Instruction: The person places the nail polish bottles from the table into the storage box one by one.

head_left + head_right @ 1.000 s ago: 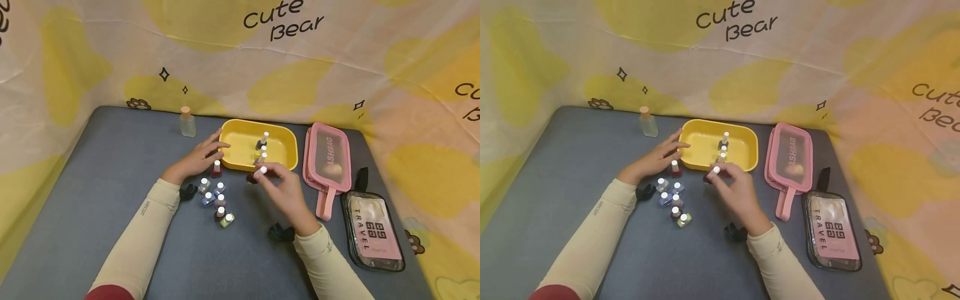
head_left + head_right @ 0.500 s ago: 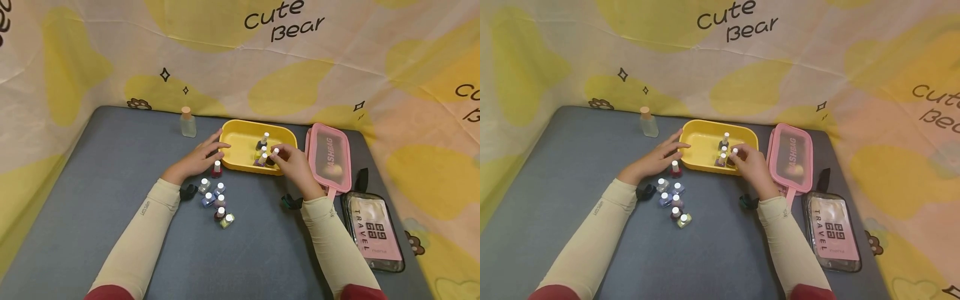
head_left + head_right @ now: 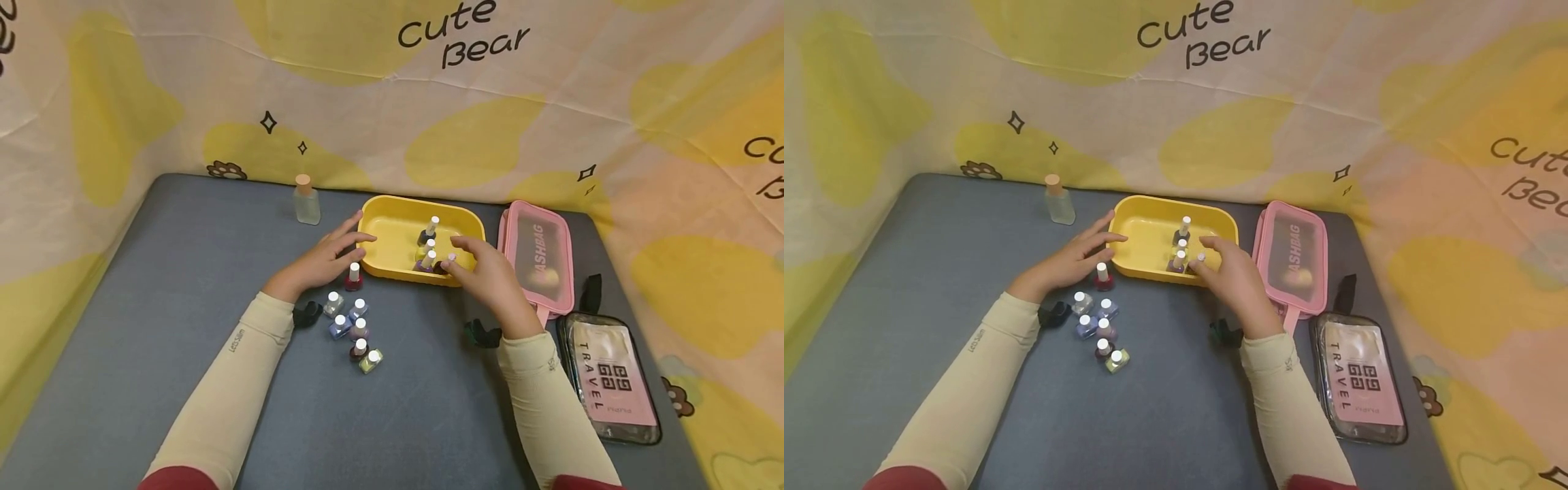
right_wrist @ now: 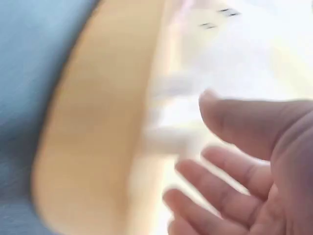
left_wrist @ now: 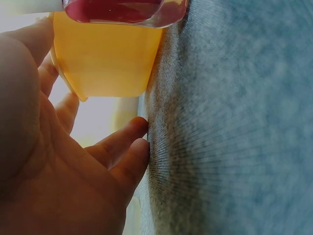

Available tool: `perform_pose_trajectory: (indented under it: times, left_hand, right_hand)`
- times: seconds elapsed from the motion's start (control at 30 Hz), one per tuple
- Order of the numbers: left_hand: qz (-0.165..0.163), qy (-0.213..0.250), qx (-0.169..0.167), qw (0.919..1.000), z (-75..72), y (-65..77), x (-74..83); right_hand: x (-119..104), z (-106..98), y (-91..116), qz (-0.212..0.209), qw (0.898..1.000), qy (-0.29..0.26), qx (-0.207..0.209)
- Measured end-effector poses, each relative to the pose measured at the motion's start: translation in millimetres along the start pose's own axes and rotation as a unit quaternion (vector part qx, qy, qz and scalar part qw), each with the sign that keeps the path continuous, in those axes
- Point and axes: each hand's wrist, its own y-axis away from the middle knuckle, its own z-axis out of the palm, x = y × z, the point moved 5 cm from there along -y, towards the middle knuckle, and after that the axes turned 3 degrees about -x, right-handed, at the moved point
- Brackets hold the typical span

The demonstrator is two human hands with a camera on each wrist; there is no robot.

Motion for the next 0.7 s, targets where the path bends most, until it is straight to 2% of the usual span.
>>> perform_pose_trajectory:
  times: [0.07,0.13,0.23,0.3,0.37,0.47,0.57,0.7]
  left_hand:
    - [-0.001,0.000,0.000,1.0000,-0.1,-0.4,0.2]
    - [-0.003,-0.001,0.000,1.0000,-0.4,-1.1,0.5]
    - [-0.005,-0.003,0.000,1.0000,-0.6,-2.0,0.2]
    - [-0.003,-0.004,0.000,1.0000,-0.8,-2.8,-0.4]
    - [0.000,-0.002,0.001,1.0000,-0.9,-3.1,-0.6]
    - [0.003,0.001,0.002,1.0000,-1.0,-3.3,-0.5]
    - [0.001,0.003,0.001,1.0000,-0.6,-2.4,-0.1]
    - [-0.001,0.003,0.000,1.0000,-0.6,-0.8,2.3]
  right_hand:
    - [-18,-1,20,-0.032,0.999,-0.003,0.032]
    - [-36,9,42,-0.074,0.996,-0.027,0.047]
    - [-52,43,70,-0.126,0.988,-0.082,0.021]
    - [-56,70,81,-0.132,0.985,-0.113,-0.010]
    - [-54,93,89,-0.122,0.983,-0.135,-0.028]
    - [-51,115,95,-0.110,0.983,-0.146,-0.028]
    - [-49,127,98,-0.122,0.983,-0.134,-0.016]
    - [-51,129,100,-0.151,0.982,-0.114,-0.009]
